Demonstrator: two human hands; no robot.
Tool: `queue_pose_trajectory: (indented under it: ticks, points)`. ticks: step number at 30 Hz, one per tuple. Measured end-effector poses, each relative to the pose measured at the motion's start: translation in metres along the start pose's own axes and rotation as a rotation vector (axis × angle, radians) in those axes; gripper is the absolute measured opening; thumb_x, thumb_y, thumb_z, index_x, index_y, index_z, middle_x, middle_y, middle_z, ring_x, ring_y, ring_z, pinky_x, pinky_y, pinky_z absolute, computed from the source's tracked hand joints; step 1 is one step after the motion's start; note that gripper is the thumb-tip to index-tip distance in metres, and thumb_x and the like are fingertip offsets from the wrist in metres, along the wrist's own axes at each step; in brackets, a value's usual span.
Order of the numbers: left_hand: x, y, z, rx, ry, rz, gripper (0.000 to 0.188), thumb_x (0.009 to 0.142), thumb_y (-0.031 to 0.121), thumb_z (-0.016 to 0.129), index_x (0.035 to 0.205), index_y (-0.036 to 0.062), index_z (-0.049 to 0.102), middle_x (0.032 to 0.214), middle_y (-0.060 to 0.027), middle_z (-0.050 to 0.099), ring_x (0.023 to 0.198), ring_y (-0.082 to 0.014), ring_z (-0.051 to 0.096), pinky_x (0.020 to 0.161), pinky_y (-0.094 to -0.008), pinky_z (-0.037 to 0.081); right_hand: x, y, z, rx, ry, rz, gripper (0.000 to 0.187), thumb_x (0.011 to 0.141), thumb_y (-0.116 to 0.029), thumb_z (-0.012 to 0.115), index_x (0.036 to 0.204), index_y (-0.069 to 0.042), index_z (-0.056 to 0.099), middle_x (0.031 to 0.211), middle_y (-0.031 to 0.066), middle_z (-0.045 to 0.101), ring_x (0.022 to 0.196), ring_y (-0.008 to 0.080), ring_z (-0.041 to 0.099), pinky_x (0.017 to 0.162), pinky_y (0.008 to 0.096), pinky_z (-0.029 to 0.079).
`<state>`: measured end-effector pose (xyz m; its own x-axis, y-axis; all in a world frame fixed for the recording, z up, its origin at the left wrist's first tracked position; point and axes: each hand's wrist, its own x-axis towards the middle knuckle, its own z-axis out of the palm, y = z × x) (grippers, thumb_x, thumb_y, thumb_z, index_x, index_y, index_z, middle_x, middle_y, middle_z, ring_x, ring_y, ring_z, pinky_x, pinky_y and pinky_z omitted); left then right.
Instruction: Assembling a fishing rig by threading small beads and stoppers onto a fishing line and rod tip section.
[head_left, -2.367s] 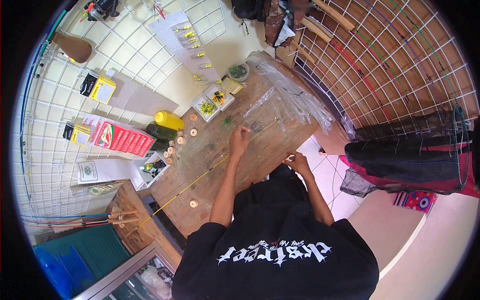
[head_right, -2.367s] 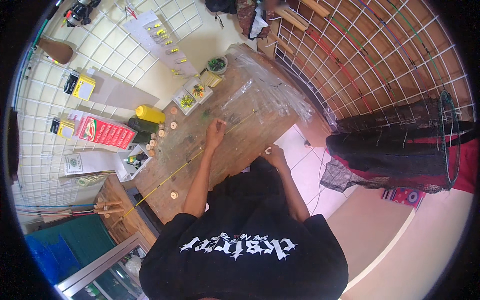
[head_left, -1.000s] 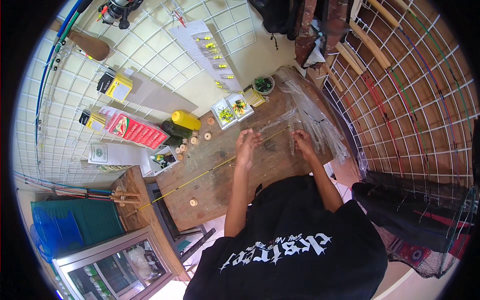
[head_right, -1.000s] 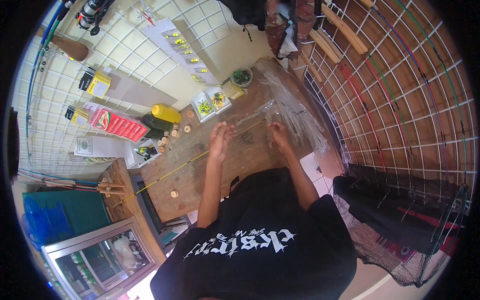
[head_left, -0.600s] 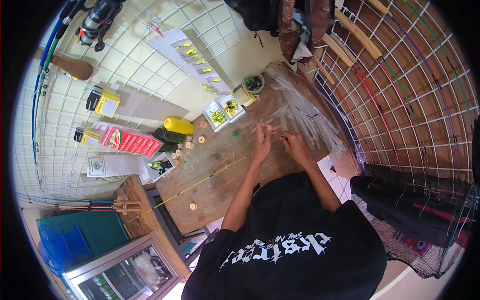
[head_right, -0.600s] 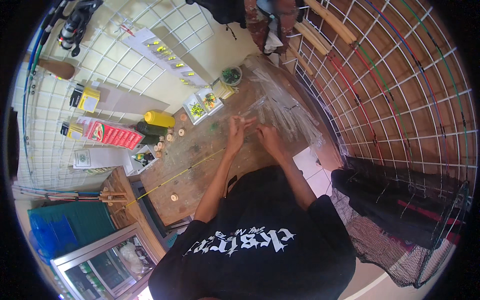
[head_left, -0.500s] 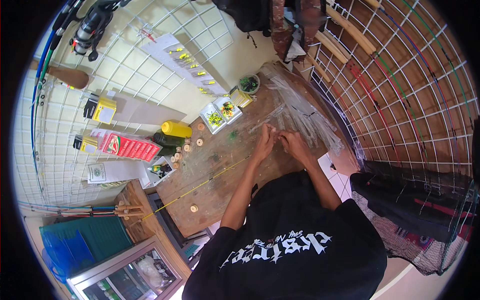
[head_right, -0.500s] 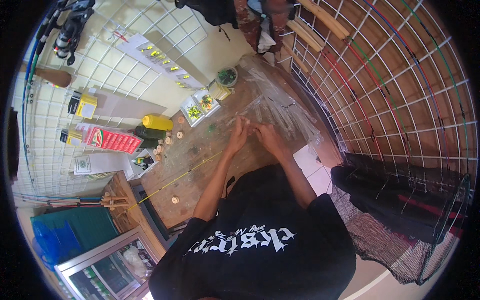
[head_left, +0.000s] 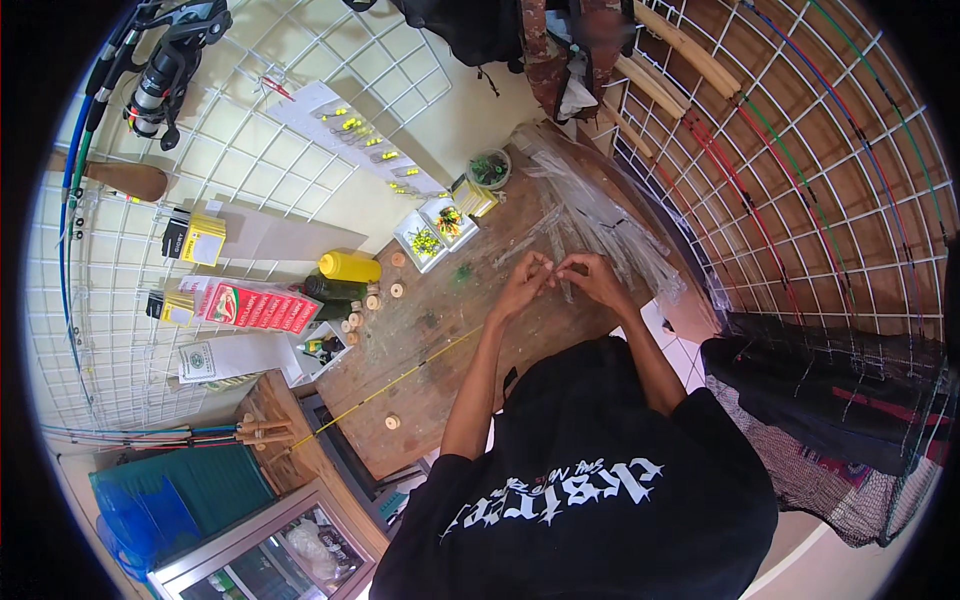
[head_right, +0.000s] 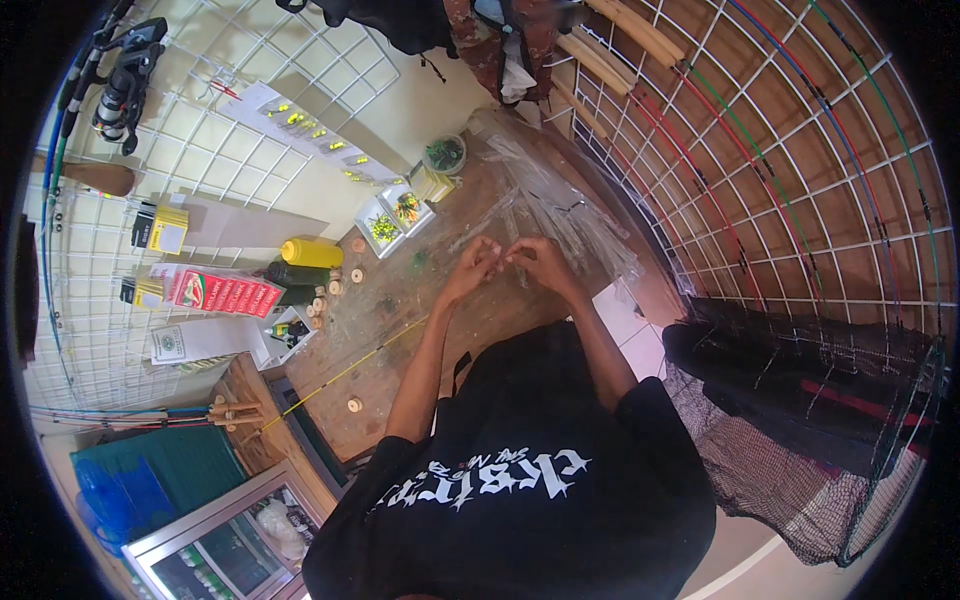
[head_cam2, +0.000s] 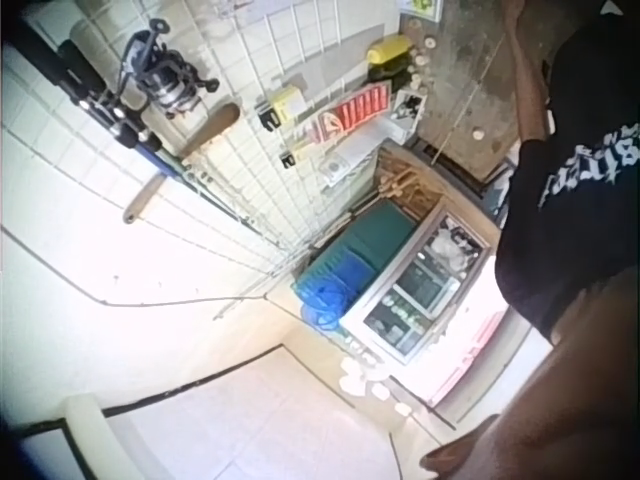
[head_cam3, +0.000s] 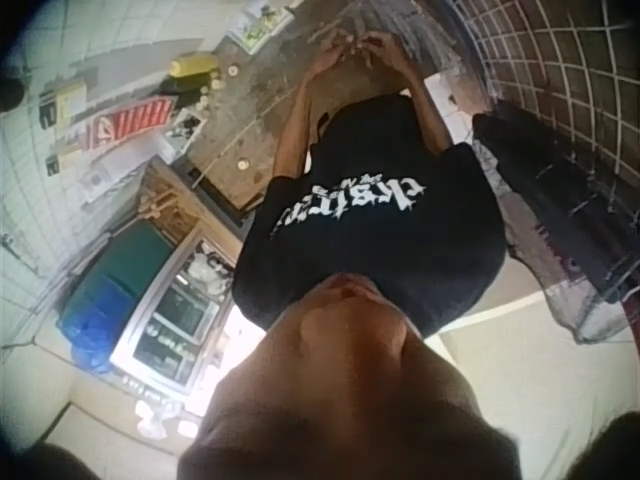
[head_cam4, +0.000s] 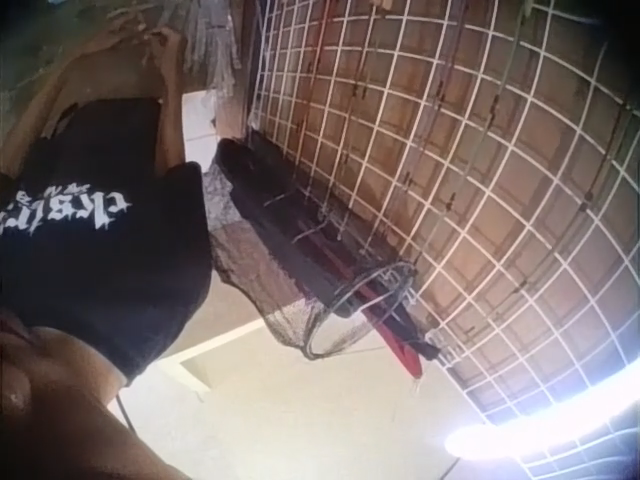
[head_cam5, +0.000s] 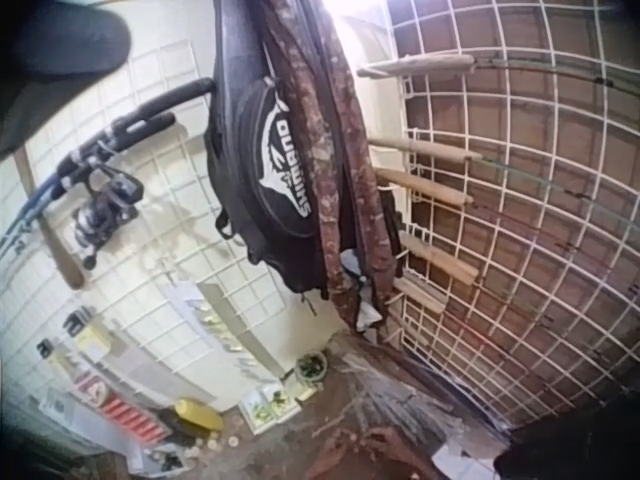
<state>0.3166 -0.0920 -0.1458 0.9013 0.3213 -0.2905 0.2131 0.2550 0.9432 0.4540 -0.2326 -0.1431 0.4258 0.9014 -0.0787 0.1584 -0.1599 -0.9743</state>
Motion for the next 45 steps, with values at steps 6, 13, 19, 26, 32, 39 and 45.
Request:
queue_pose_trajectory:
  ticks: [6, 13, 19, 26, 32, 39, 45]
  points:
    - [0.000, 0.004, -0.003, 0.008, 0.066, -0.032, 0.024, 0.099, 0.034, 0.055, 0.103, 0.0102, 0.056, 0.074, 0.0005, 0.059, 0.062, -0.0052, 0.046, 0.056, -0.0209, 0.035, -0.006, -0.015, -0.001, -0.088, 0.054, -0.033, 0.013, 0.085, -0.012, 0.071, 0.094, -0.003, 0.071, 0.087, 0.0115, 0.068, 0.084, 0.0215, 0.064, 0.076, 0.0335, 0.049]
    - [0.003, -0.001, -0.007, 0.131, 0.050, 0.010, 0.029, 0.089, 0.029, 0.069, 0.105, 0.0060, 0.062, 0.074, 0.0026, 0.062, 0.065, -0.0039, 0.050, 0.058, -0.0211, 0.037, -0.002, -0.010, -0.005, -0.271, 0.058, -0.184, 0.013, 0.081, -0.012, 0.071, 0.093, -0.006, 0.073, 0.086, 0.0117, 0.068, 0.082, 0.0283, 0.063, 0.074, 0.0364, 0.049]
    - [0.002, 0.003, -0.008, 0.308, 0.055, -0.024, 0.028, 0.079, 0.021, 0.080, 0.099, 0.0041, 0.070, 0.072, 0.0002, 0.067, 0.060, -0.0055, 0.052, 0.054, -0.0237, 0.041, -0.001, -0.007, -0.006, -0.307, 0.029, -0.247, 0.013, 0.081, -0.012, 0.071, 0.092, -0.007, 0.073, 0.086, 0.0116, 0.067, 0.085, 0.0291, 0.063, 0.075, 0.0386, 0.049]
    - [-0.001, 0.024, 0.001, 0.654, 0.104, 0.067, 0.018, 0.081, 0.014, 0.075, 0.092, 0.0003, 0.072, 0.073, -0.0064, 0.070, 0.066, -0.0086, 0.062, 0.062, -0.0268, 0.049, -0.002, -0.005, -0.006, -0.335, -0.030, -0.228, 0.011, 0.085, -0.011, 0.066, 0.093, -0.006, 0.071, 0.092, 0.0144, 0.065, 0.092, 0.0317, 0.061, 0.083, 0.0406, 0.048]
    - [0.001, 0.002, -0.003, 0.348, 0.117, 0.138, 0.018, 0.083, 0.017, 0.074, 0.095, 0.0027, 0.073, 0.084, -0.0042, 0.072, 0.069, -0.0097, 0.062, 0.060, -0.0270, 0.048, -0.007, -0.009, 0.003, -0.329, 0.121, -0.222, 0.010, 0.084, -0.007, 0.068, 0.093, -0.004, 0.070, 0.090, 0.0134, 0.064, 0.086, 0.0308, 0.063, 0.077, 0.0377, 0.050]
    - [0.000, -0.006, 0.004, 0.088, 0.218, -0.012, 0.019, 0.085, 0.013, 0.072, 0.098, -0.0013, 0.071, 0.086, -0.0068, 0.072, 0.068, -0.0094, 0.063, 0.059, -0.0221, 0.047, -0.011, -0.001, 0.004, -0.287, 0.182, -0.185, 0.013, 0.083, -0.012, 0.070, 0.094, -0.006, 0.070, 0.092, 0.0131, 0.062, 0.089, 0.0314, 0.062, 0.077, 0.0391, 0.048]
    - [0.001, -0.010, 0.010, -0.009, 0.307, -0.022, 0.021, 0.085, 0.010, 0.072, 0.101, -0.0026, 0.069, 0.085, -0.0084, 0.071, 0.067, -0.0121, 0.067, 0.055, -0.0212, 0.048, -0.011, -0.002, 0.009, -0.262, 0.192, -0.144, 0.014, 0.082, -0.012, 0.072, 0.093, -0.003, 0.071, 0.087, 0.0126, 0.065, 0.082, 0.0266, 0.064, 0.073, 0.0356, 0.048]
